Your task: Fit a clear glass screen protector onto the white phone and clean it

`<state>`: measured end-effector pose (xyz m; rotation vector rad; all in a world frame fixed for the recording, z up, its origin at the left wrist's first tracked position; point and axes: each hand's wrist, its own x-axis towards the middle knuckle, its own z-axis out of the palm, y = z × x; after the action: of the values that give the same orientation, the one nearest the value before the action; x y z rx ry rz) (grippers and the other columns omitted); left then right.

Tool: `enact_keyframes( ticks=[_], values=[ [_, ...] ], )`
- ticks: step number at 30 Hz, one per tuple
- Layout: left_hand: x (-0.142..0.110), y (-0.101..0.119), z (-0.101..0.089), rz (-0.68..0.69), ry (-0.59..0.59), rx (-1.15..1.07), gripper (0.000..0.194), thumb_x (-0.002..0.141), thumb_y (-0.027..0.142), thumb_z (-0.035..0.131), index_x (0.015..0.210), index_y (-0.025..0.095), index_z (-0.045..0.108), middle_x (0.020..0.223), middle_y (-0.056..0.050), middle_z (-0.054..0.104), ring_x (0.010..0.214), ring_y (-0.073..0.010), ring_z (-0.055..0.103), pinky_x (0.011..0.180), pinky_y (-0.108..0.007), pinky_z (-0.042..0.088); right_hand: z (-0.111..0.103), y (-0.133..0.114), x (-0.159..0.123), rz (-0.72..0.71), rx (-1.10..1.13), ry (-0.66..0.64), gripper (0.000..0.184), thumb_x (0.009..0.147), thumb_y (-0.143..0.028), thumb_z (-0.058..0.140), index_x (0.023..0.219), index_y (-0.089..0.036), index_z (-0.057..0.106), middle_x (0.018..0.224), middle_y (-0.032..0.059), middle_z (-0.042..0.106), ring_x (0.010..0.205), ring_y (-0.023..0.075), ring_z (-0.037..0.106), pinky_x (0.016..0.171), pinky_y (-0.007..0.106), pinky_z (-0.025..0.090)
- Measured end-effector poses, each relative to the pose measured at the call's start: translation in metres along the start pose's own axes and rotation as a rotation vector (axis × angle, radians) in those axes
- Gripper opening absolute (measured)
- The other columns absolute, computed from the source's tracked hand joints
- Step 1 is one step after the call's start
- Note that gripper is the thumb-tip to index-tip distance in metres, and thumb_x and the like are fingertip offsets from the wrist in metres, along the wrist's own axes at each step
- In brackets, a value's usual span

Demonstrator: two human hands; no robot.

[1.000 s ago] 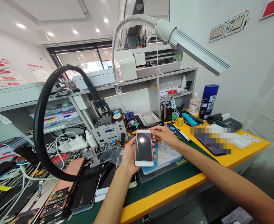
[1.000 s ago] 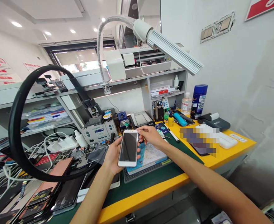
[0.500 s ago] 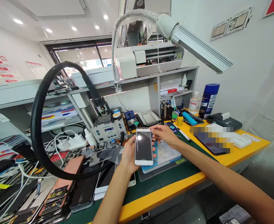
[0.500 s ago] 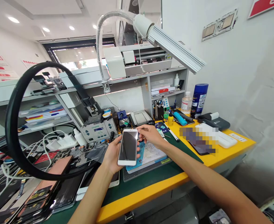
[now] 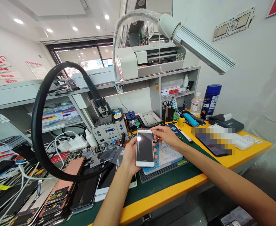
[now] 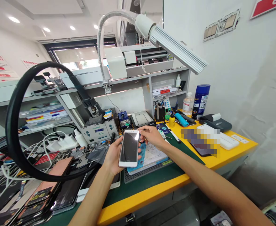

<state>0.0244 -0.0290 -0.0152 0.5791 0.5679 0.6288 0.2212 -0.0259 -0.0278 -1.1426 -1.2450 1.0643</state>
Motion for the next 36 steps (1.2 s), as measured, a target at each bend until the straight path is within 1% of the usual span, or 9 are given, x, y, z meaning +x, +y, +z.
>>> enact_keyframes(
  ticks=[6, 13, 20, 26, 31, 36],
  values=[
    [0.0014, -0.0003, -0.0019, 0.005, -0.02, 0.016, 0.056, 0.096, 0.049, 0.041, 0.121, 0.004, 0.063, 0.098, -0.022, 0.073, 0.082, -0.0321, 0.073, 0.074, -0.048, 0.059, 0.0, 0.0023, 0.0011, -0.006, 0.005, 0.005, 0.03, 0.083, -0.035, 0.069, 0.105, -0.014, 0.072, 0.065, 0.0009, 0.062, 0.057, 0.0125, 0.058, 0.04, 0.02, 0.041],
    [0.0018, -0.0012, -0.0041, 0.018, -0.023, 0.023, 0.056, 0.097, 0.05, 0.041, 0.121, 0.004, 0.063, 0.101, -0.022, 0.072, 0.083, -0.0322, 0.073, 0.076, -0.049, 0.058, -0.0013, 0.0039, 0.0012, -0.008, 0.001, -0.012, 0.031, 0.083, -0.036, 0.069, 0.105, -0.015, 0.072, 0.067, 0.0013, 0.062, 0.057, 0.0129, 0.058, 0.041, 0.021, 0.043],
    [0.0021, -0.0008, -0.0043, 0.011, -0.027, 0.018, 0.057, 0.096, 0.051, 0.041, 0.12, 0.004, 0.063, 0.099, -0.023, 0.072, 0.082, -0.0327, 0.073, 0.074, -0.049, 0.059, -0.0017, 0.0063, 0.0027, -0.013, 0.0, -0.01, 0.033, 0.083, -0.039, 0.07, 0.106, -0.015, 0.072, 0.067, 0.0016, 0.062, 0.057, 0.0132, 0.059, 0.04, 0.021, 0.042],
    [0.0019, -0.002, -0.006, 0.016, -0.048, 0.018, 0.056, 0.096, 0.051, 0.043, 0.121, 0.004, 0.063, 0.101, -0.022, 0.073, 0.084, -0.0329, 0.073, 0.075, -0.049, 0.059, -0.0012, 0.0048, 0.0027, -0.008, -0.004, -0.004, 0.032, 0.083, -0.037, 0.069, 0.105, -0.015, 0.072, 0.067, 0.0018, 0.062, 0.056, 0.0127, 0.058, 0.04, 0.02, 0.042],
    [0.0016, -0.0009, -0.0038, 0.011, -0.026, 0.016, 0.056, 0.096, 0.049, 0.041, 0.121, 0.004, 0.063, 0.098, -0.022, 0.073, 0.081, -0.0327, 0.074, 0.073, -0.049, 0.059, -0.002, 0.0058, 0.0031, -0.014, -0.001, -0.013, 0.034, 0.082, -0.04, 0.07, 0.106, -0.015, 0.072, 0.067, 0.0018, 0.063, 0.057, 0.0129, 0.058, 0.041, 0.021, 0.042],
    [0.0021, -0.0003, -0.0034, 0.012, -0.032, 0.016, 0.056, 0.096, 0.049, 0.041, 0.121, 0.004, 0.063, 0.099, -0.022, 0.073, 0.082, -0.0328, 0.074, 0.074, -0.049, 0.059, -0.0026, 0.0074, 0.0037, -0.018, -0.012, -0.013, 0.034, 0.083, -0.039, 0.07, 0.106, -0.015, 0.072, 0.067, 0.0019, 0.063, 0.057, 0.013, 0.058, 0.041, 0.021, 0.043]
  ],
)
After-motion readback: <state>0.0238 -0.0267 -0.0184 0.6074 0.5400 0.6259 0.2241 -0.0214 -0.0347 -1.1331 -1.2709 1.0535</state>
